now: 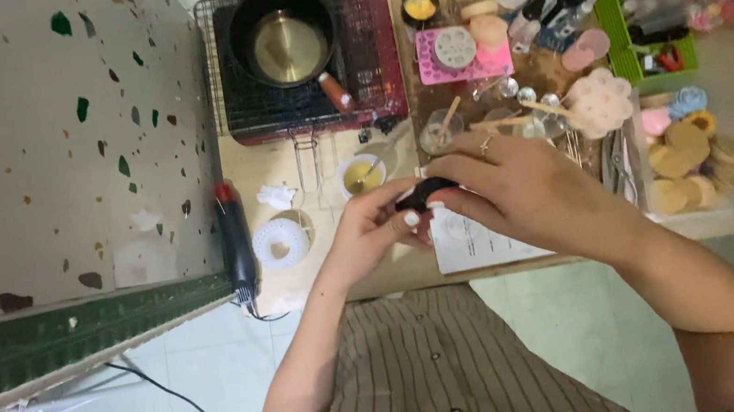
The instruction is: Preparing wax, mixing in scents, and organizing molds for candle making.
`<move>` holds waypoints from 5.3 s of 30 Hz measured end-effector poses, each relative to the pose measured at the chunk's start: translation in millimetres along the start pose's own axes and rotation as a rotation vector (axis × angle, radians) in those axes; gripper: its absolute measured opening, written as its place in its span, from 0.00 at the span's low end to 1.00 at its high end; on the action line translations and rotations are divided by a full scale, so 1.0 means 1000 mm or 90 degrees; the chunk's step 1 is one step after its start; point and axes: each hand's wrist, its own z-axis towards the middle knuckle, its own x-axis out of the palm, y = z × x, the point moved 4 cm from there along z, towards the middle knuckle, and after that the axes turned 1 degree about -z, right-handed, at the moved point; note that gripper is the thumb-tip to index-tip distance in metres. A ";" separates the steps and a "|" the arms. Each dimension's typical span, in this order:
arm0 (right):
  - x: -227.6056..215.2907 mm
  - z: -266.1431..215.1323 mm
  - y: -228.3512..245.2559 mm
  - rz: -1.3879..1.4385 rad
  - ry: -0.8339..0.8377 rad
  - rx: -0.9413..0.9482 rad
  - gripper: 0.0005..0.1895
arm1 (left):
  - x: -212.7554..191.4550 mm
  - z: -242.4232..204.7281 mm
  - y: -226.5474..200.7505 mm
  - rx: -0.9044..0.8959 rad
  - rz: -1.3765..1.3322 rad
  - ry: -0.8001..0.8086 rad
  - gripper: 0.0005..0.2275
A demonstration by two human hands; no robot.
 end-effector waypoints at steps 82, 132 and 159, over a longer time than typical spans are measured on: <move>0.284 -0.135 -0.101 0.744 -0.509 0.524 0.14 | -0.127 -0.071 0.096 -0.001 0.558 -0.264 0.15; 0.345 -0.157 -0.112 0.904 -0.474 0.658 0.14 | -0.122 -0.056 0.131 -0.049 0.843 -0.221 0.20; 0.366 -0.164 -0.106 0.963 -0.440 0.607 0.12 | -0.135 -0.066 0.144 -0.064 0.770 -0.278 0.18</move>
